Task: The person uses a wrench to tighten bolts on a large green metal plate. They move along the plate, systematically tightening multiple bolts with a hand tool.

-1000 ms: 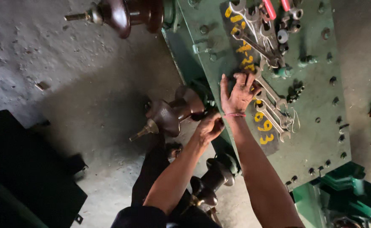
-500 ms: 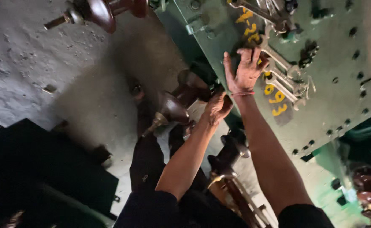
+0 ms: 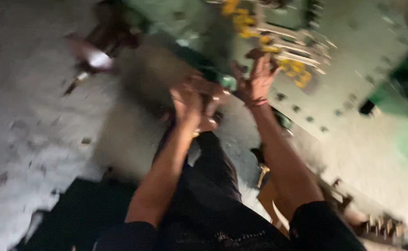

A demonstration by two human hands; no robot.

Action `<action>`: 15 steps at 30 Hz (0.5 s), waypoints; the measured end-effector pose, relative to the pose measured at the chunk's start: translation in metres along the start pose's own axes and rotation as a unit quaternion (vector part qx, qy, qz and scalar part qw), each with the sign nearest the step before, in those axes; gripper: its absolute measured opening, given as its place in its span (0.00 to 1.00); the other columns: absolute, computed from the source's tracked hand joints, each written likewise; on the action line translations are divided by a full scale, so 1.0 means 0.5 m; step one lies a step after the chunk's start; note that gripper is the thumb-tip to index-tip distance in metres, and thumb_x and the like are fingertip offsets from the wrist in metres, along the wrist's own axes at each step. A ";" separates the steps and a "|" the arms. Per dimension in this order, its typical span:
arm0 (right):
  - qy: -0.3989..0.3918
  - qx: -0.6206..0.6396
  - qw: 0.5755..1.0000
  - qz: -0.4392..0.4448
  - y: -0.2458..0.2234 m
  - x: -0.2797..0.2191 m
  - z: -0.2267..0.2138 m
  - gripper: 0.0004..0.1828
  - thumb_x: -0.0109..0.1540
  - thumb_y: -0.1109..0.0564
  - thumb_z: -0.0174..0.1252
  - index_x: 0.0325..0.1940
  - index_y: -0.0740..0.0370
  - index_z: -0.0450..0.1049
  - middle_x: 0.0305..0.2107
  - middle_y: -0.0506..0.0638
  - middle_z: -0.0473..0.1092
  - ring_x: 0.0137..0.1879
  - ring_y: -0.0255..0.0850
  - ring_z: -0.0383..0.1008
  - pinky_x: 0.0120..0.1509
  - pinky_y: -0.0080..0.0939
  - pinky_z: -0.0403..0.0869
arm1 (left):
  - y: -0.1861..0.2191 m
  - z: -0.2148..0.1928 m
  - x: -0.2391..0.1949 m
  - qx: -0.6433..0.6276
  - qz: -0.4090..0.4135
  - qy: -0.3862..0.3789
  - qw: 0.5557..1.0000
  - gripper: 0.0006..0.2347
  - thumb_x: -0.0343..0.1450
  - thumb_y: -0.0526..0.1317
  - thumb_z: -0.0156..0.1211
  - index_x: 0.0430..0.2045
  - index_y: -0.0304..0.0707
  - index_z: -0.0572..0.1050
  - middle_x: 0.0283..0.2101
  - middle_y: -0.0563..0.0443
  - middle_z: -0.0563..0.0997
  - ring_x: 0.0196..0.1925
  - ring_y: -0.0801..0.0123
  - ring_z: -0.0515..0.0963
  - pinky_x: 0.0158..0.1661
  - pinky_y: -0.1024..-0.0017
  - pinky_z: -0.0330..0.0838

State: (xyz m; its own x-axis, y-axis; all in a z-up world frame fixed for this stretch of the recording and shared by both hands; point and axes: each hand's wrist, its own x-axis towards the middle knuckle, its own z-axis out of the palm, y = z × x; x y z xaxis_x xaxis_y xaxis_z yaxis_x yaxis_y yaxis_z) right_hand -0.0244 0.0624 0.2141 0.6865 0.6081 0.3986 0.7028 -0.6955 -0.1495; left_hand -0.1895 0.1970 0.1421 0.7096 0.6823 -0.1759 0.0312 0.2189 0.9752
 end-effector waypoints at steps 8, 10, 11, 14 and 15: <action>0.020 0.042 0.984 0.172 0.201 0.011 -0.128 0.21 0.68 0.46 0.71 0.54 0.60 0.71 0.44 0.47 0.77 0.48 0.47 0.76 0.55 0.48 0.64 | -0.121 0.047 0.202 -0.193 -0.182 -0.162 0.951 0.09 0.71 0.30 0.58 0.45 0.31 0.74 0.48 0.46 0.81 0.51 0.62 0.81 0.51 0.66 0.79; -0.005 0.038 0.979 0.199 0.268 0.055 -0.112 0.20 0.65 0.47 0.71 0.52 0.58 0.72 0.42 0.47 0.77 0.48 0.46 0.77 0.55 0.50 0.64 | -0.127 0.042 0.210 -0.068 -0.161 -0.196 0.965 0.12 0.70 0.32 0.61 0.48 0.29 0.74 0.50 0.44 0.81 0.53 0.62 0.79 0.52 0.67 0.75; -0.016 0.038 0.975 0.216 0.292 0.075 -0.095 0.19 0.64 0.48 0.71 0.51 0.57 0.73 0.41 0.47 0.77 0.48 0.46 0.77 0.55 0.51 0.64 | -0.126 0.033 0.219 -0.002 -0.154 -0.196 0.968 0.15 0.69 0.32 0.63 0.50 0.29 0.72 0.52 0.45 0.80 0.55 0.63 0.78 0.53 0.68 0.72; -0.001 0.064 0.977 0.202 0.352 0.112 -0.049 0.22 0.64 0.46 0.73 0.53 0.55 0.71 0.45 0.49 0.75 0.49 0.48 0.77 0.53 0.48 0.71 | -0.138 0.032 0.230 0.039 -0.185 -0.220 0.957 0.14 0.69 0.33 0.62 0.49 0.28 0.75 0.51 0.44 0.81 0.52 0.65 0.78 0.53 0.67 0.73; 0.006 0.035 0.984 0.173 0.362 0.123 -0.034 0.23 0.62 0.46 0.74 0.52 0.54 0.71 0.43 0.49 0.76 0.47 0.48 0.77 0.53 0.52 0.69 | -0.143 0.033 0.236 0.026 -0.202 -0.224 0.953 0.13 0.70 0.34 0.61 0.47 0.28 0.78 0.50 0.43 0.83 0.50 0.65 0.79 0.52 0.67 0.75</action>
State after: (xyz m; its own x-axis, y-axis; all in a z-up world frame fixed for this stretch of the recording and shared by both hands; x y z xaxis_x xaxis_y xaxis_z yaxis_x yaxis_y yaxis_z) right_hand 0.1421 -0.0325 0.2269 0.8853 0.3344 0.3232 0.4385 -0.8316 -0.3409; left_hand -0.0964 0.2502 0.0538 0.8618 0.1803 -0.4741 0.3917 0.3574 0.8478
